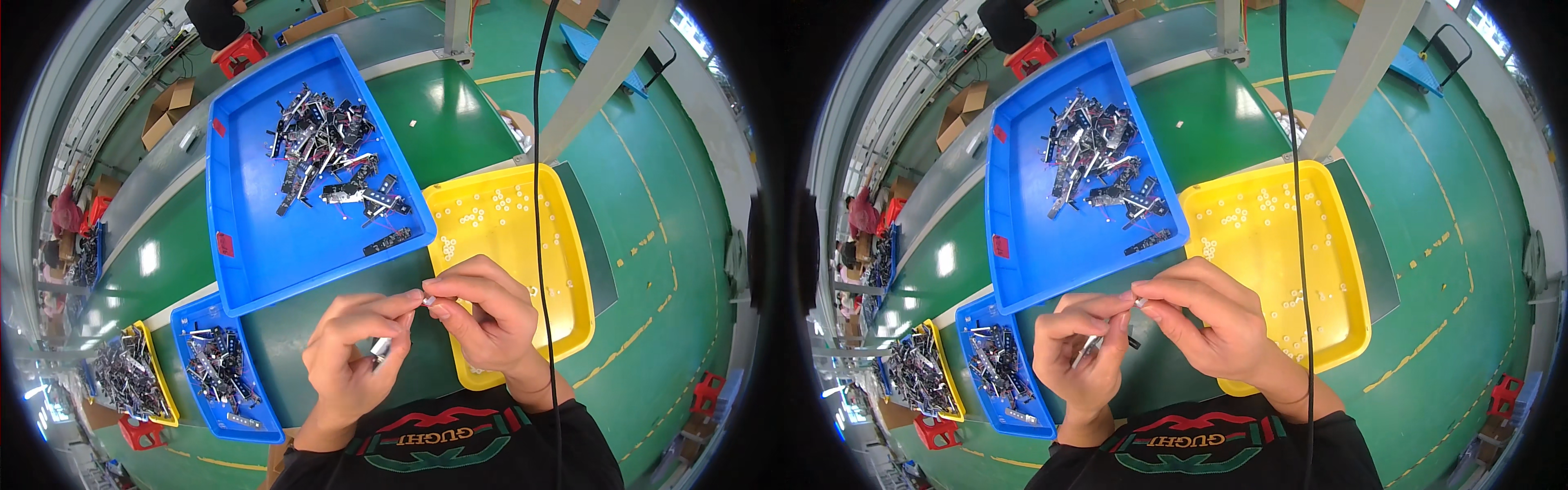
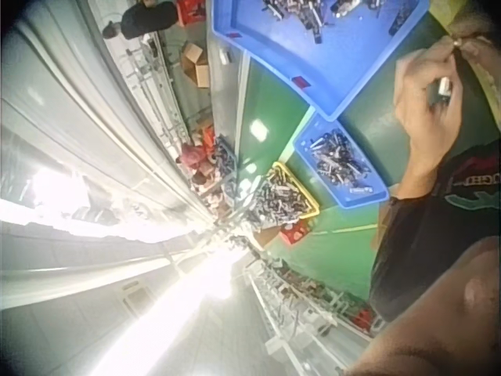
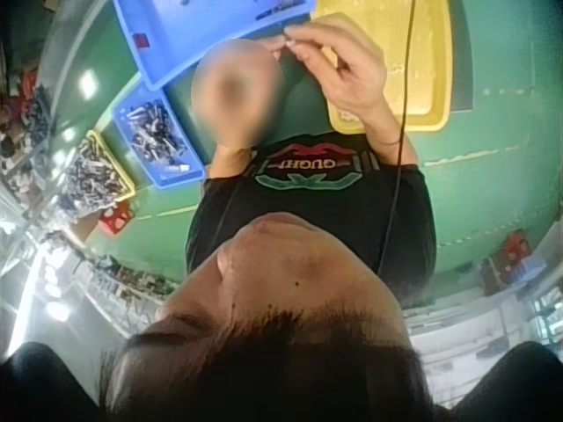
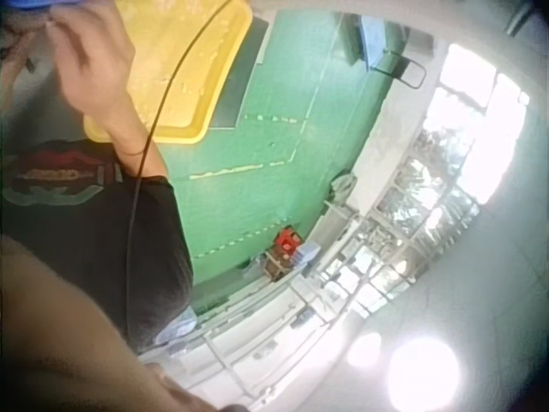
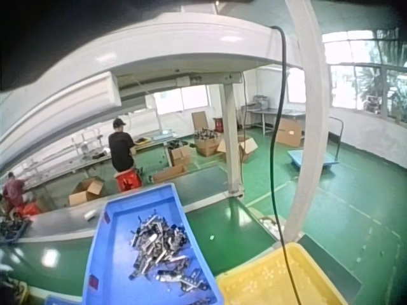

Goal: The person repeatedly picks up small electronic modules from a blue tray and inserts white cylindrical components into them. The person handles the items one at a time, performing a repetitive assembly action throughout the clip.

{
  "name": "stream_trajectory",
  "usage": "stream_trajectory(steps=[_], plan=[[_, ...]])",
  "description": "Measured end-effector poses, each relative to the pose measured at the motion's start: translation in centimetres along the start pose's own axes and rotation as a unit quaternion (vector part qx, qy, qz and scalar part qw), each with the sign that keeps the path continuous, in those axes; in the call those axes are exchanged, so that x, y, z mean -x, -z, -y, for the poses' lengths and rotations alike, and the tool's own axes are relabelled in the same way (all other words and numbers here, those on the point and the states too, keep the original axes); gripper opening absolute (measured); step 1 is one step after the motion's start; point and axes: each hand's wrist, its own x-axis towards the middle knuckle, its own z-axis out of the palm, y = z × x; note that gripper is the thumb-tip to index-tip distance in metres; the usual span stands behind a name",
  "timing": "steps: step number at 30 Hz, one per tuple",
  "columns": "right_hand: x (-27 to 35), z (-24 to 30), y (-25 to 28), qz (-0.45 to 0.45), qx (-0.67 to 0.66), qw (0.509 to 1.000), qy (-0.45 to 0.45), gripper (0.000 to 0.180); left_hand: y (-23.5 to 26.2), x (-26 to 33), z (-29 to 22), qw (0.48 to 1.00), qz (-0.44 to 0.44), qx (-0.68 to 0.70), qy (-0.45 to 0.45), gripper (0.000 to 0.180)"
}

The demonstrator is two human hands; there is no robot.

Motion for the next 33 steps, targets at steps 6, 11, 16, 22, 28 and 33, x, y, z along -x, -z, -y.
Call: stream_trajectory(steps=[6, 11, 16, 22, 28, 33], plan=[[-0.1, 0.0, 0.1, 0.012, 0.045, 0.998, 0.030, 0.022, 0.0, 0.0, 0.1, 0.998, -0.001, -0.043, -0.044, 0.032], [0.2, -0.1, -0.2, -0.018, 0.094, 0.994, 0.049, 0.023, 0.4, -0.8, -0.1, 0.996, 0.047, -0.044, -0.057, 0.033], [1.5, -0.9, -1.1, -0.051, 0.029, 0.998, -0.015, 0.018, 0.0, -0.1, 1.1, 0.998, 0.032, 0.046, -0.006, 0.031], [1.8, -1.2, -1.2, -0.054, 0.006, 0.998, -0.030, 0.015, -0.5, 0.2, 1.5, 0.964, 0.025, 0.242, 0.110, 0.032], [1.7, -1.3, 0.3, 0.090, -0.156, 0.977, -0.116, 0.021, 1.4, 0.5, 2.3, 0.950, 0.097, 0.278, 0.102, 0.031], [1.4, -1.5, 1.9, 0.210, -0.205, 0.935, -0.198, 0.026, 4.1, 2.3, 2.1, 0.942, 0.099, 0.284, 0.149, 0.034]])
